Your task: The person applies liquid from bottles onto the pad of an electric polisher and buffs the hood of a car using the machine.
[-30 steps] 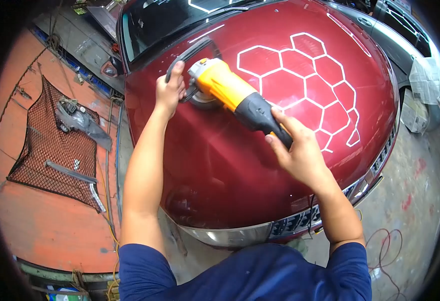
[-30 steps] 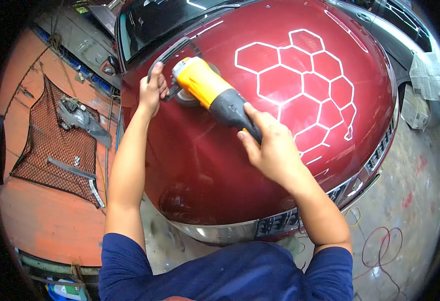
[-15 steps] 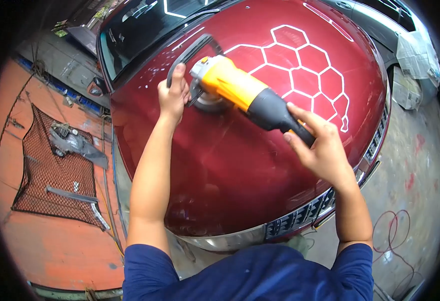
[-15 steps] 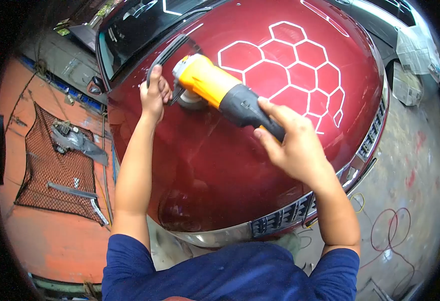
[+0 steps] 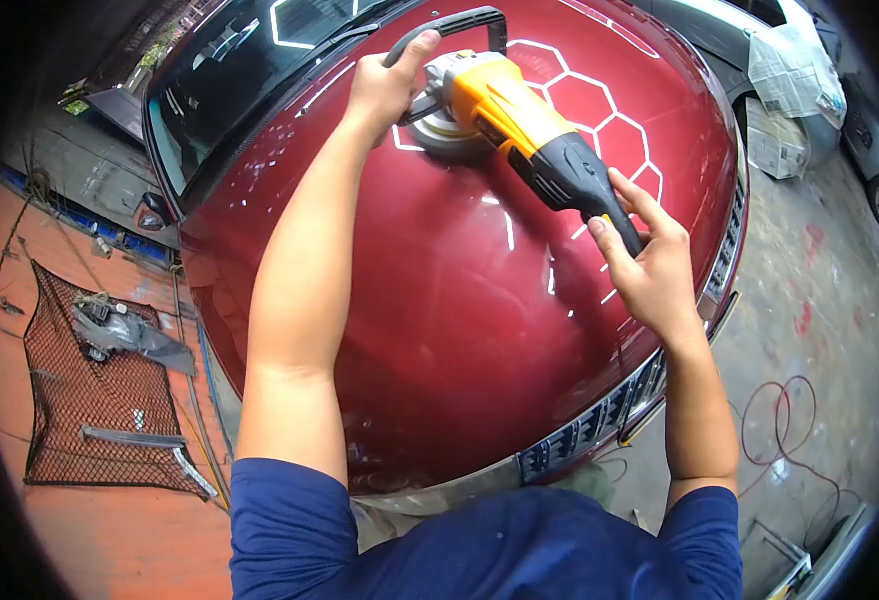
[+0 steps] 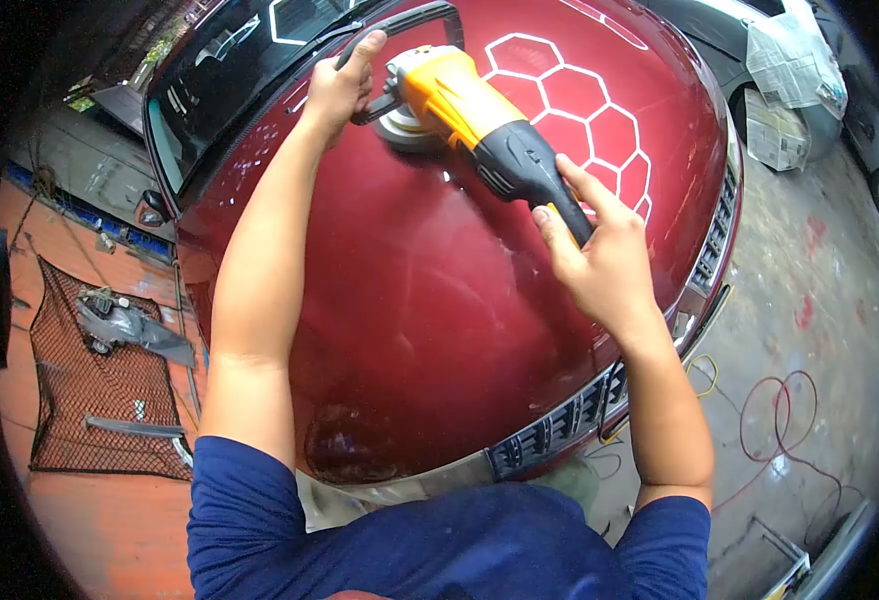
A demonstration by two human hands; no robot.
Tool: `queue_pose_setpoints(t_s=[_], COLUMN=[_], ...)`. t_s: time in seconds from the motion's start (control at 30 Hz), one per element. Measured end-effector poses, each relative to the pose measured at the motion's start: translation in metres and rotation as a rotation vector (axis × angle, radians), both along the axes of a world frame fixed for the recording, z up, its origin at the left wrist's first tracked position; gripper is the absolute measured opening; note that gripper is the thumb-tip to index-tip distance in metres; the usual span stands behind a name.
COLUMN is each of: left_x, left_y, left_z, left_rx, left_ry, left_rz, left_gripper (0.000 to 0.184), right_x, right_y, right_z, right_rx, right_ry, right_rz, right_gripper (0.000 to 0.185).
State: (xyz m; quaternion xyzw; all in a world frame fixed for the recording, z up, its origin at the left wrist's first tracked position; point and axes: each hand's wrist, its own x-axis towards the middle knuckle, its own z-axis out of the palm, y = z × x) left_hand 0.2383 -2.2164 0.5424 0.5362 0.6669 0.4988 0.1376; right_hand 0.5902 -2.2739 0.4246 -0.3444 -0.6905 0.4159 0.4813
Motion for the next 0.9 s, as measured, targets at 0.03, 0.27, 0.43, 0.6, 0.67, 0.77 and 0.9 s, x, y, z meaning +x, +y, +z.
queue_pose_setpoints(t_s=[0.03, 0.27, 0.43, 0.6, 0.67, 0.77, 0.9], left_x=[-0.008, -0.041, -0.053, -0.058, -0.064, -0.057, -0.059], left_y=[-0.005, -0.106, -0.183, -0.242, -0.262, -0.283, -0.306], left_z=[0.001, 0.005, -0.001, -0.005, -0.01, -0.013, -0.022], left_rx=[-0.015, -0.002, 0.012, 0.029, 0.049, 0.028, 0.061], left_ry=[-0.01, -0.058, -0.083, -0.099, -0.12, -0.107, -0.129], left_rz=[0.012, 0.134, 0.22, 0.289, 0.278, 0.316, 0.325], left_gripper=[0.061, 0.058, 0.061, 0.066, 0.061, 0.067, 0.065], right_x=[-0.003, -0.04, -0.059, -0.067, -0.068, -0.067, -0.058], right_y=[-0.004, -0.035, -0.066, -0.098, -0.105, -0.114, -0.12], right_z=[0.001, -0.009, -0.011, -0.005, -0.007, -0.005, 0.004], right_rx=[-0.008, 0.096, 0.154, 0.184, 0.219, 0.221, 0.246], right_ry=[-0.012, 0.043, 0.049, 0.035, 0.038, 0.037, -0.027], right_rz=[0.016, 0.189, 0.296, 0.373, 0.398, 0.451, 0.544], right_gripper=[0.054, 0.054, 0.052, 0.055, 0.055, 0.056, 0.062])
